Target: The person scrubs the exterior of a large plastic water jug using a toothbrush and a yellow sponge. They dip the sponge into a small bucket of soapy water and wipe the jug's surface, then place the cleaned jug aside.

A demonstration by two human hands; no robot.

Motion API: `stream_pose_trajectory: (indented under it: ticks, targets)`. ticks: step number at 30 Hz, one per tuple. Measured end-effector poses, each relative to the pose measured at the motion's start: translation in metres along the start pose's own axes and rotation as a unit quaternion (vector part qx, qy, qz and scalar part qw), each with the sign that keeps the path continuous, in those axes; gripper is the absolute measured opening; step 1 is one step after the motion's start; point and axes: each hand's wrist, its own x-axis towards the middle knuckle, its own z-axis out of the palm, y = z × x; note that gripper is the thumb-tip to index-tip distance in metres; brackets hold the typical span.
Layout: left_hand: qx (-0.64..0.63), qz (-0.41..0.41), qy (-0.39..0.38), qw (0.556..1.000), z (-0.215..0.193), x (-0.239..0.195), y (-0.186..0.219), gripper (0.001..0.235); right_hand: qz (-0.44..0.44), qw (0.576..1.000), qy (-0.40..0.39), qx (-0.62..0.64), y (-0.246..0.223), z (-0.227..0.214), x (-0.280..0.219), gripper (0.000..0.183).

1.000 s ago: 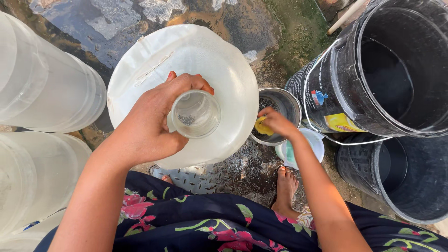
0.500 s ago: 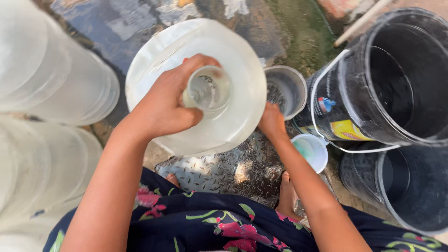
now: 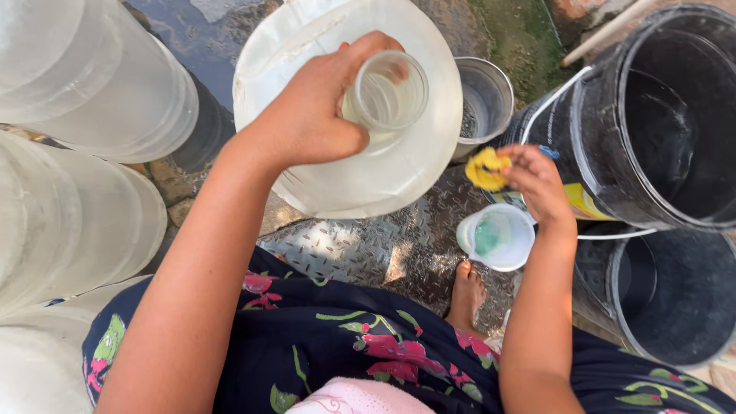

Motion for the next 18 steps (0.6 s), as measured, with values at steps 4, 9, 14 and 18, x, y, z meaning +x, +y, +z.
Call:
stream_pose_trajectory:
  ticks: [4, 9, 14, 18]
  targets:
    - [0.01, -0.03, -0.014, 0.999, 0.009, 0.002, -0.003, 0.067, 0.12, 0.986, 0.052, 0.103, 0.073, -0.039, -0.056, 0.018]
    - [0.027, -0.009, -0.008, 1.0, 0.023, 0.005, 0.0, 0.071, 0.243, 0.885, 0.181, -0.354, 0.176, -0.008, -0.062, 0.025]
    - [0.018, -0.018, -0.015, 1.0, 0.032, -0.003, 0.009, 0.074, 0.278, 0.778, 0.102, -0.553, 0.191, 0.005, -0.051, 0.029]
    - [0.003, -0.019, -0.01, 1.0, 0.03, -0.01, 0.018, 0.072, 0.37, 0.88, 0.179, -0.239, 0.168, -0.011, -0.053, 0.026]
